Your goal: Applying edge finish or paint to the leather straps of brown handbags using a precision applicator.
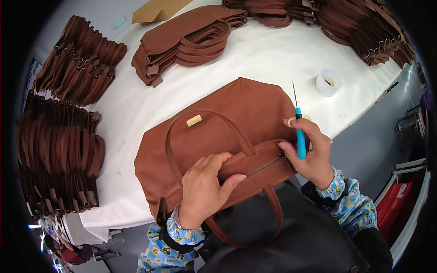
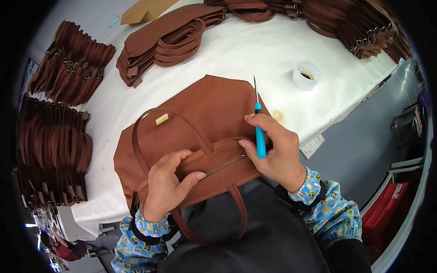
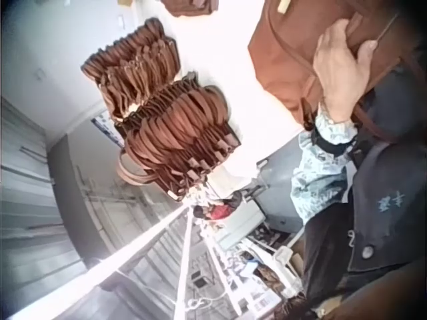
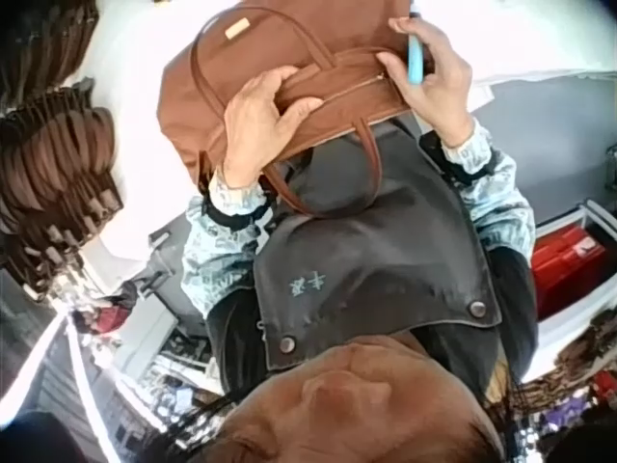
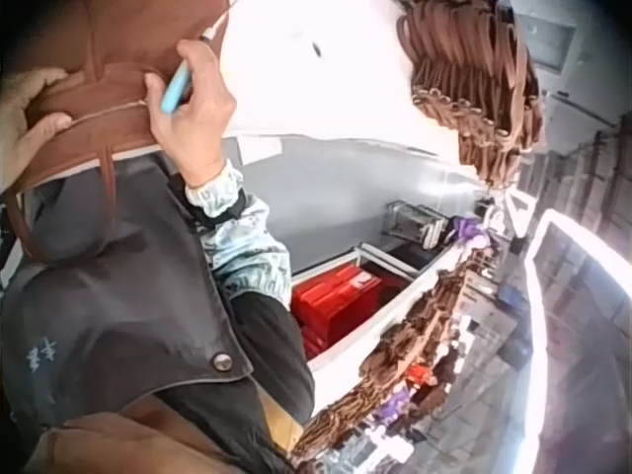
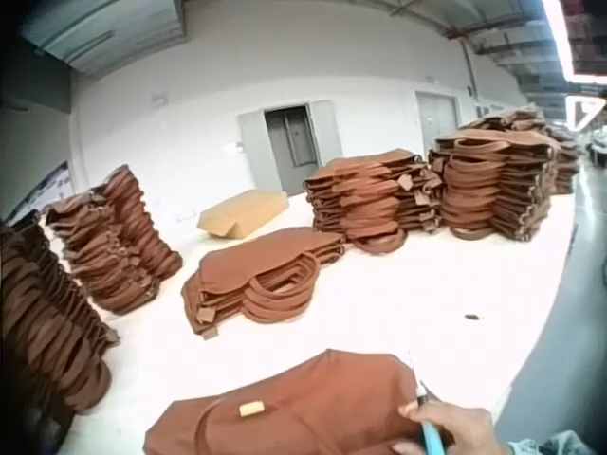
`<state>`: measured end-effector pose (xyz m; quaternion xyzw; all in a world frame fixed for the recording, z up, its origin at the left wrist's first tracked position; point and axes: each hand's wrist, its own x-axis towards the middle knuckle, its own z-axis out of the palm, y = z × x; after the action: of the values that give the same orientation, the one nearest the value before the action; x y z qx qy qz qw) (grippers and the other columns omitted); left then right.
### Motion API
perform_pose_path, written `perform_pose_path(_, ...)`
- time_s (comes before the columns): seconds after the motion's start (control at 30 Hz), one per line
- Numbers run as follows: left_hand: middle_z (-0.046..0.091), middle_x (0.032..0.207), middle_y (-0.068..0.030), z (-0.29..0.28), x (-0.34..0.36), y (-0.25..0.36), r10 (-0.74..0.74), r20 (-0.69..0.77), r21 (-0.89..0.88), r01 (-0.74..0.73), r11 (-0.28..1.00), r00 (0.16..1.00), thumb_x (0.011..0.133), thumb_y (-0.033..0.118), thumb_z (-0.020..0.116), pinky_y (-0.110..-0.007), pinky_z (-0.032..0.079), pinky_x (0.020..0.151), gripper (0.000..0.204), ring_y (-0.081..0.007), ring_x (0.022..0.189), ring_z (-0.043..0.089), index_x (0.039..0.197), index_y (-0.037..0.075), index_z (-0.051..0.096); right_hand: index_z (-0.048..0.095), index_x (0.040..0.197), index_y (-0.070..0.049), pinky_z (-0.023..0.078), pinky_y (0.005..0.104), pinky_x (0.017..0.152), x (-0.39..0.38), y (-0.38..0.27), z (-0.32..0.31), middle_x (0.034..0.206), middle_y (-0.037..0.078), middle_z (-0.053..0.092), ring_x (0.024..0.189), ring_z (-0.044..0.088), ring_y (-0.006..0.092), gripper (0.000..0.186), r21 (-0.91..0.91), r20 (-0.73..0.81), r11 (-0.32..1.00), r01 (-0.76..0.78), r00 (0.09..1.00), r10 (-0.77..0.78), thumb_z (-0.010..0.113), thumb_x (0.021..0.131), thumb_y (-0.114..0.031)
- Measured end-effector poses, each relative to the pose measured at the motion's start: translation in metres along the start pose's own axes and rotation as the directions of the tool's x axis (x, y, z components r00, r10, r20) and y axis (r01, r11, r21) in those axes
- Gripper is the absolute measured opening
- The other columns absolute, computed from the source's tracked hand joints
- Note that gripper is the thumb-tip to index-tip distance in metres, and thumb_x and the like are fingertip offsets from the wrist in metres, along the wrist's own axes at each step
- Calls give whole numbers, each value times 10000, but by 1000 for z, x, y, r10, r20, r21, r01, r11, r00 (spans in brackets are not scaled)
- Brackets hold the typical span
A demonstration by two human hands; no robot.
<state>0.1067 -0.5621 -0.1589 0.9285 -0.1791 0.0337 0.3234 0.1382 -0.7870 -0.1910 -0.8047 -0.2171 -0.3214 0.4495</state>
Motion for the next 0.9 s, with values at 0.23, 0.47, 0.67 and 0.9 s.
perform_pose_path(0.23, 566, 639, -113, 7, 11, -2, -84, 44, -24, 85, 996, 995, 656, 250, 732, -383, 437, 529, 303, -311, 596, 566, 779, 50, 540, 523, 1034, -55, 452, 278, 532, 18, -7, -12, 772, 89, 563, 556, 532, 189, 428, 0, 191, 935, -354, 918, 348, 730, 660, -56)
perform_pose_path(0.47, 528, 601, -119, 10, 10, -6, -36, -66, 23, 38, 999, 997, 604, 234, 758, -385, 413, 494, 336, -325, 555, 537, 695, 57, 487, 504, 1078, -33, 479, 276, 572, 21, 17, -20, 781, 102, 595, 640, 603, 221, 444, 138, 37, 990, 35, 998, -40, 715, 689, -68)
perform_pose_path(0.67, 485, 564, -138, 11, 12, 4, -90, -131, -55, 84, 995, 987, 582, 116, 753, -314, 393, 486, 326, -282, 495, 475, 690, 10, 465, 477, 1032, 42, 470, 238, 605, 32, 47, -73, 744, 82, 580, 672, 573, 131, 333, 410, -417, 911, -48, 878, 235, 526, 882, -251)
perform_pose_path(0.9, 532, 652, -180, 10, 22, 16, -68, -144, 30, 73, 997, 987, 670, 153, 747, -342, 435, 525, 289, -310, 574, 542, 795, 6, 532, 520, 953, 13, 398, 177, 538, 41, 92, -88, 788, 35, 543, 625, 479, 65, 269, 245, -511, 964, -104, 831, 220, 529, 885, -248)
